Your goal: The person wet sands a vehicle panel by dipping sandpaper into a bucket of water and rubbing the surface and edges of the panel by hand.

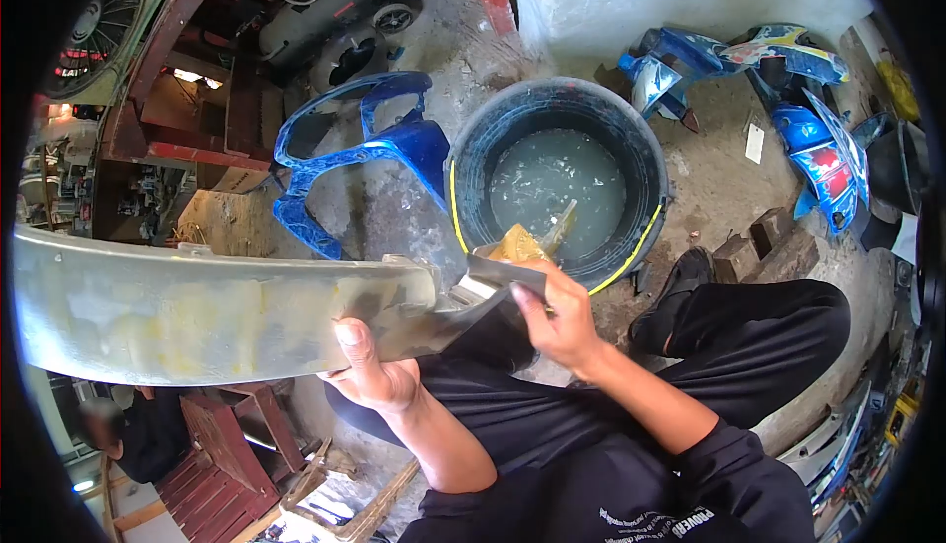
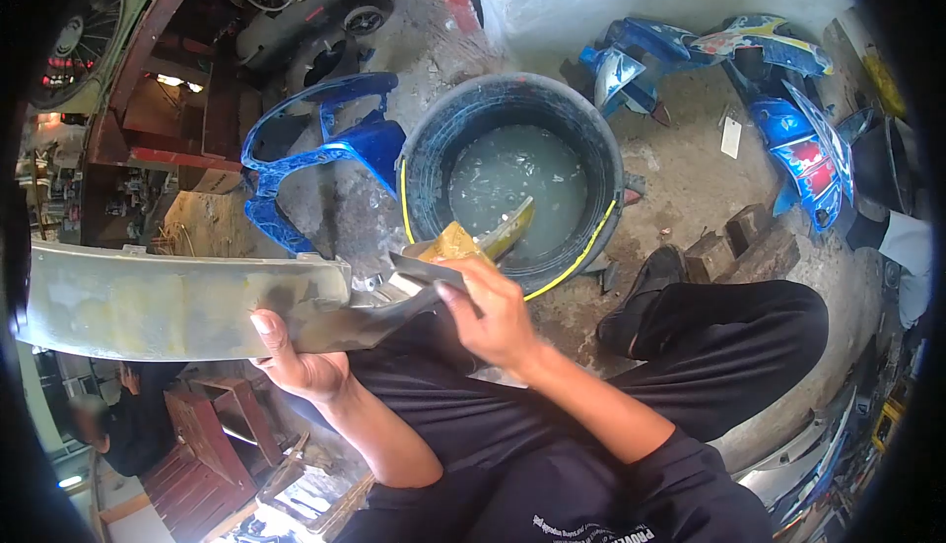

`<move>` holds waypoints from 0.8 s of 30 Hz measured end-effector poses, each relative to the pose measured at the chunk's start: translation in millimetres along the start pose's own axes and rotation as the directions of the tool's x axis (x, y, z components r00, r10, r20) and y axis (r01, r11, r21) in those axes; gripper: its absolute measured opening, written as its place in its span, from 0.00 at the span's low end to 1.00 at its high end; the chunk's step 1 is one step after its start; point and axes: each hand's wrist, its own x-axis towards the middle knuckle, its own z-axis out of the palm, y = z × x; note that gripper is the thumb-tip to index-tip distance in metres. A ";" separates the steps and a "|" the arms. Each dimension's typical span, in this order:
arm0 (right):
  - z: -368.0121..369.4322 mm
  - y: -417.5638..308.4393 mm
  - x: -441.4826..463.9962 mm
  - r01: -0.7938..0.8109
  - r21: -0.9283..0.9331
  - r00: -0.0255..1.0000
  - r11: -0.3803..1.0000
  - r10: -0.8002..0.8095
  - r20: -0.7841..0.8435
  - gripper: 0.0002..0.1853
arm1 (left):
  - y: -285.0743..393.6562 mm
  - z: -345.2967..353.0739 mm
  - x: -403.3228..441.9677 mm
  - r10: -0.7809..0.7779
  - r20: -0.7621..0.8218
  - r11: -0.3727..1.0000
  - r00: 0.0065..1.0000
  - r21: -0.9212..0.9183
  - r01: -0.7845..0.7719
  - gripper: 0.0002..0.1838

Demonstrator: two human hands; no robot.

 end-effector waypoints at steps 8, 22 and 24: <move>-7.8 -7.8 10.6 0.269 0.028 0.960 0.963 -0.270 0.073 0.10 | 1.4 3.7 -6.9 0.045 0.085 0.992 0.995 0.117 -0.055 0.28; -16.2 12.1 5.5 0.123 0.040 0.991 0.992 -0.125 0.056 0.22 | 2.0 13.2 -4.1 0.050 0.009 0.992 0.999 0.112 -0.051 0.25; -20.0 4.3 4.3 0.182 -0.089 0.983 0.979 -0.181 0.022 0.28 | 3.2 14.3 -3.7 0.066 0.004 0.991 0.998 0.116 -0.066 0.25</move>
